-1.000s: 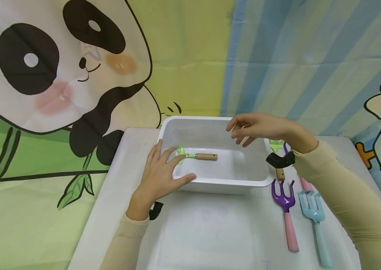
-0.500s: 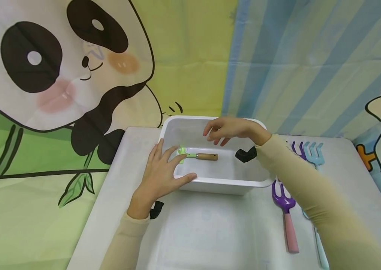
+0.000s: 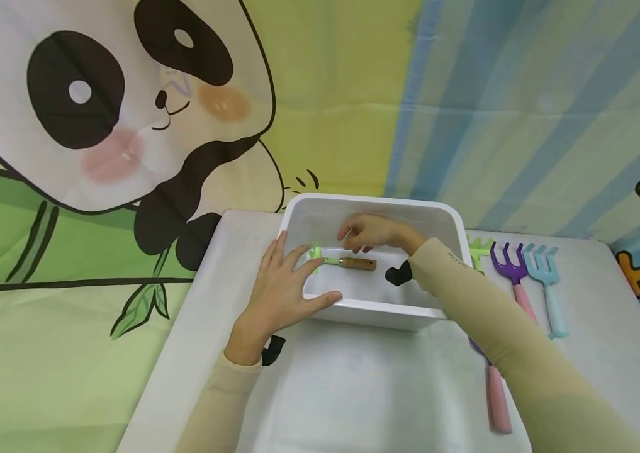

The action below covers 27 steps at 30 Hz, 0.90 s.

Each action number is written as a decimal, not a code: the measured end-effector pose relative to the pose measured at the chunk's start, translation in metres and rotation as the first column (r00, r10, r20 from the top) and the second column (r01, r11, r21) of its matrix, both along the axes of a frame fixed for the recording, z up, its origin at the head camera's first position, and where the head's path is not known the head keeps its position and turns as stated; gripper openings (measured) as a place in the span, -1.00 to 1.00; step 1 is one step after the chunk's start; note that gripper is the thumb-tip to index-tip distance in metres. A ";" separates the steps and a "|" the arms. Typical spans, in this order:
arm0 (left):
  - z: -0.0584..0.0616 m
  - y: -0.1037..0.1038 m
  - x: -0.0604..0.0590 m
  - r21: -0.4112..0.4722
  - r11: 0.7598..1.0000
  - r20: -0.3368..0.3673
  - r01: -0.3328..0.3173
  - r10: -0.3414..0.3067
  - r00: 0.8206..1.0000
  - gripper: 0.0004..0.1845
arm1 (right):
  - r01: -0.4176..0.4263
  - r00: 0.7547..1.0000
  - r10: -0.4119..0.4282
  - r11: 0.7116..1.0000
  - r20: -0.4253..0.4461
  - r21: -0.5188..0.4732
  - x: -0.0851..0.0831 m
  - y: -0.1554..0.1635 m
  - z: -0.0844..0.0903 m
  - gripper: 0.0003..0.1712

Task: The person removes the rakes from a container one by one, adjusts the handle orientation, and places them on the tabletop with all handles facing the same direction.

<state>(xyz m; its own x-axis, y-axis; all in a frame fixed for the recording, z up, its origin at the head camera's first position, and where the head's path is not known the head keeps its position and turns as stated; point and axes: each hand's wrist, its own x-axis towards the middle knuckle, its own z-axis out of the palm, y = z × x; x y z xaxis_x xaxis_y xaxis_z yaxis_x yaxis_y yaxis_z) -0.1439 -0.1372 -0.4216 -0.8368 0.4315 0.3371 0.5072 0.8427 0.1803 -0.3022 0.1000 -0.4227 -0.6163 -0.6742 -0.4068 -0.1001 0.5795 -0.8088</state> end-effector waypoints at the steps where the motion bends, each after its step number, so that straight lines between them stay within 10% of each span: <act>1: 0.000 0.000 0.000 -0.002 1.000 0.001 -0.001 0.001 1.000 -0.07 | 0.002 1.000 -0.002 1.000 -0.012 0.003 0.000 0.000 -0.004 -0.65; 18: -0.001 0.002 0.001 0.020 1.000 0.011 -0.006 0.006 1.000 -0.09 | -0.122 0.958 0.194 0.942 -0.209 0.313 0.005 0.001 -0.042 -0.67; 27: -0.001 0.002 0.001 0.013 1.000 0.001 -0.004 0.004 1.000 -0.07 | -0.116 0.988 0.148 0.912 -0.050 0.393 0.015 -0.006 -0.047 -0.56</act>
